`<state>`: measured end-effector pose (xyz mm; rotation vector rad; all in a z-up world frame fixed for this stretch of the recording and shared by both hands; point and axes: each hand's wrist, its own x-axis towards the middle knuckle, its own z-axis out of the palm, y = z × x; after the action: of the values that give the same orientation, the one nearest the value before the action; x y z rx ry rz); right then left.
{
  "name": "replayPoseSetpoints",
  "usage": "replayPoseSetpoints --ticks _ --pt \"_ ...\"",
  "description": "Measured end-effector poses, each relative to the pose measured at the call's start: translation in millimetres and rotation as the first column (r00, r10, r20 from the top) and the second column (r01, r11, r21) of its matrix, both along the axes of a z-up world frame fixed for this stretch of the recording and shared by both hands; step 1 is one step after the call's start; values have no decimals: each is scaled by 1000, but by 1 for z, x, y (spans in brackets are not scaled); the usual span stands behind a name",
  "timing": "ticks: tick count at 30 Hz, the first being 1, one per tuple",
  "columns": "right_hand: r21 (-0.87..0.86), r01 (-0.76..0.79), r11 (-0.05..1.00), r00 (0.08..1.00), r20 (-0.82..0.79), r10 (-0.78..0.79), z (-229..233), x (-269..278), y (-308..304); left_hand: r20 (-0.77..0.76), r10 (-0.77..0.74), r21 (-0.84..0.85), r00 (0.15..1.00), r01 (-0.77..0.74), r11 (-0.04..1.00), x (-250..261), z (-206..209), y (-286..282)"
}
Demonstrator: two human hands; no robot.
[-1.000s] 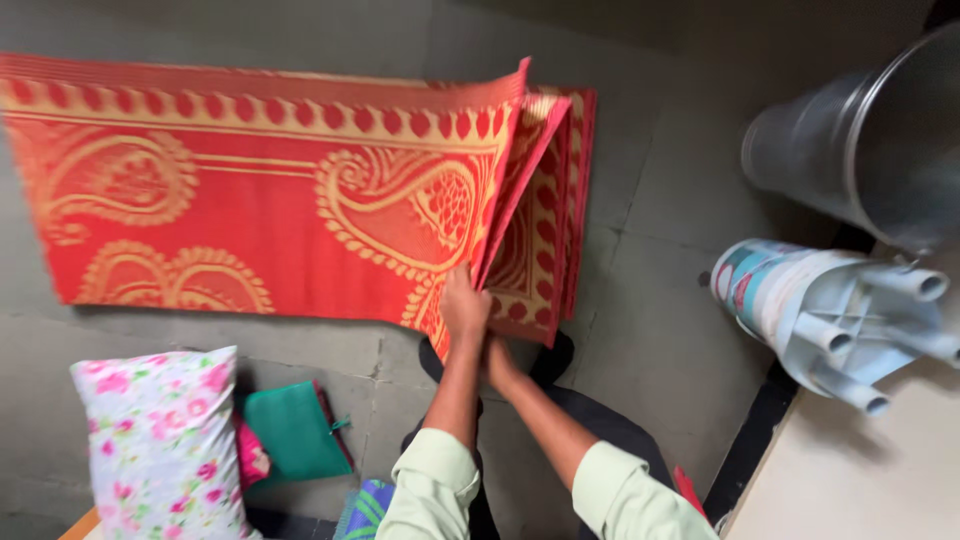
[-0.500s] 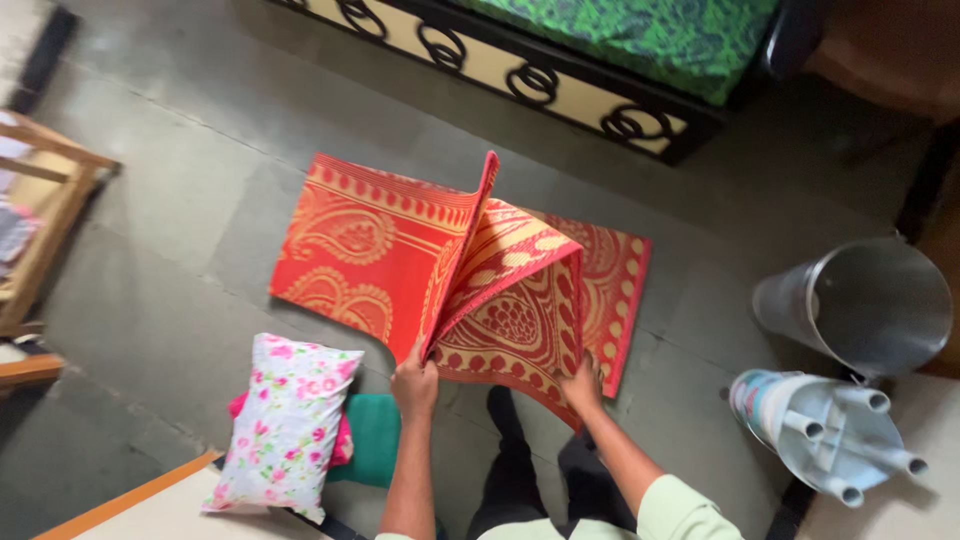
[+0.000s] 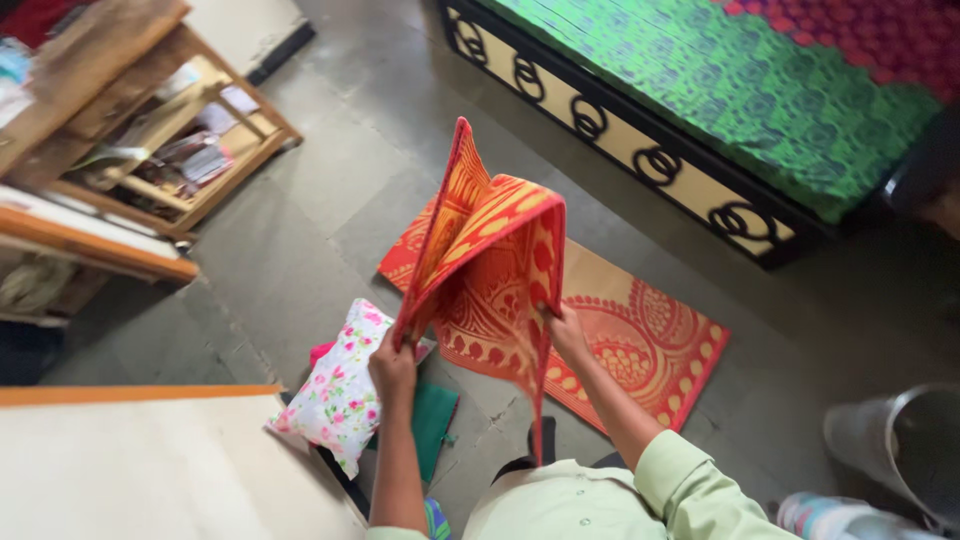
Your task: The person folds a red patterned mat on the floor by hand, repeatedly folding and rolling it into a compact bundle. The person then places the folded mat on a nearby plastic chair.
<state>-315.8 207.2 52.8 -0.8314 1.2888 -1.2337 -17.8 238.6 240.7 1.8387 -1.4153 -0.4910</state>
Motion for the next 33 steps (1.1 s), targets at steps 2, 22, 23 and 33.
replayPoseSetpoints --ticks 2,22,23,33 --pt "-10 -19 1000 998 65 20 12 16 -24 -66 31 43 997 -29 999 -3 -13 -1" --pt "92 -327 940 891 363 274 75 -46 -89 142 -57 -74 988 68 995 -216 -59 31" --pt "93 -336 937 889 360 283 77 -48 -89 173 -58 -75 983 72 995 -222 -59 32" --pt "-10 -400 917 911 104 399 84 -60 -92 44 -10 163 999 3 987 -264 -39 31"
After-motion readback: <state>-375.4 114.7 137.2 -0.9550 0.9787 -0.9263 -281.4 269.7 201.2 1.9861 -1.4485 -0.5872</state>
